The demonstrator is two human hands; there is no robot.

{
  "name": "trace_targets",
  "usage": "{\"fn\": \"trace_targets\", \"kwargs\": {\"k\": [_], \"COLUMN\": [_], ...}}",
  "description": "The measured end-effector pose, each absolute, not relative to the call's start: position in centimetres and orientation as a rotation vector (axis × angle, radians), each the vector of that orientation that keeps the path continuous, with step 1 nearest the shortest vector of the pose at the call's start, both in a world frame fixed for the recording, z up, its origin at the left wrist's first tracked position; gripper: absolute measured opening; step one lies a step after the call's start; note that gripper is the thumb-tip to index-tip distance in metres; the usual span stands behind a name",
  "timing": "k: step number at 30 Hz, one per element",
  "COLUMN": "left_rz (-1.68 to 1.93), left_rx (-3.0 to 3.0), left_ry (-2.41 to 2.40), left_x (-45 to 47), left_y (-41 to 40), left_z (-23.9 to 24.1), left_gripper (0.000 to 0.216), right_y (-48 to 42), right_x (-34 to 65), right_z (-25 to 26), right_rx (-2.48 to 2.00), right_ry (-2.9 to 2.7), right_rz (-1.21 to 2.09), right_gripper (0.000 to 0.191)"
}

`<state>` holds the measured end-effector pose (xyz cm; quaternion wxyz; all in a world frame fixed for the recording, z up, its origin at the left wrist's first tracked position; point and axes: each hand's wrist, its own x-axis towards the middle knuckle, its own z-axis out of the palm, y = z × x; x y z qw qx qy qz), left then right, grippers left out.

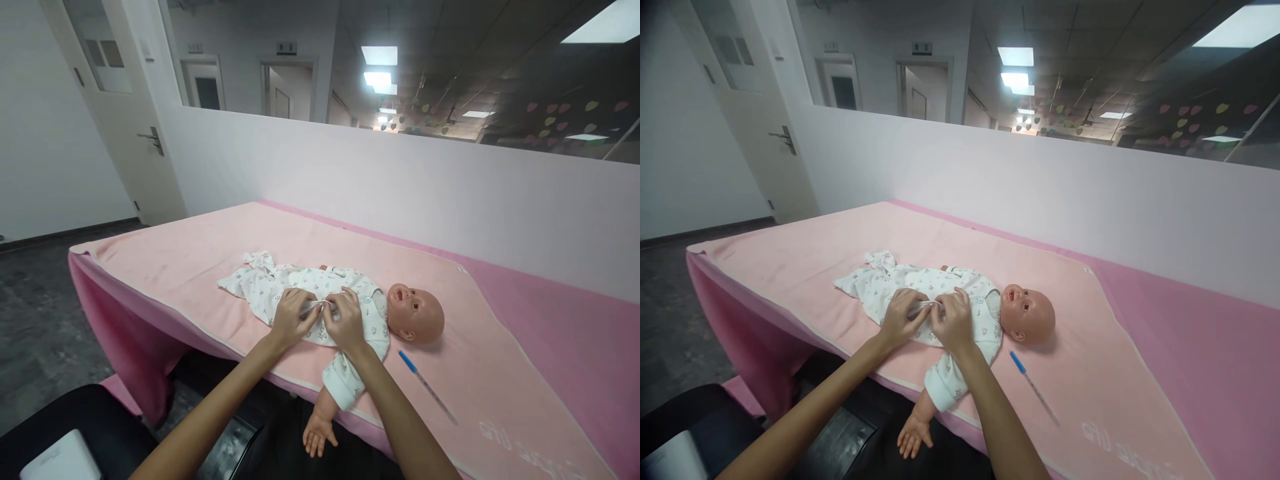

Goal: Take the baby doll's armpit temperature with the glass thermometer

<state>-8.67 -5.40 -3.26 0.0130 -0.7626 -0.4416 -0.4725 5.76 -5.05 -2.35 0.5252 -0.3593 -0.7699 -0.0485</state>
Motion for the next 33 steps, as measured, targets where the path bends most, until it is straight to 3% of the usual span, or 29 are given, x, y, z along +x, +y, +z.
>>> {"fn": "trace_targets", "kwargs": {"k": [9, 33], "left_rz": [-1.424, -1.400], "left_rx": [-2.392, -2.366], "left_ry": [-1.345, -1.375], "left_x": [-8.55, -8.40], "left_y": [-5.36, -5.44], "left_z": [-3.18, -3.17], "left_gripper": [0.014, 0.011], "right_y": [-4.77, -4.70], "right_x": [5.76, 5.69], "right_z": [-2.55, -2.60], "right_rx": [-0.884, -1.017], "right_ry": [-1.859, -1.906], "right_rz": [-0.169, -0.142], "right_gripper": [0.017, 0.010]}}
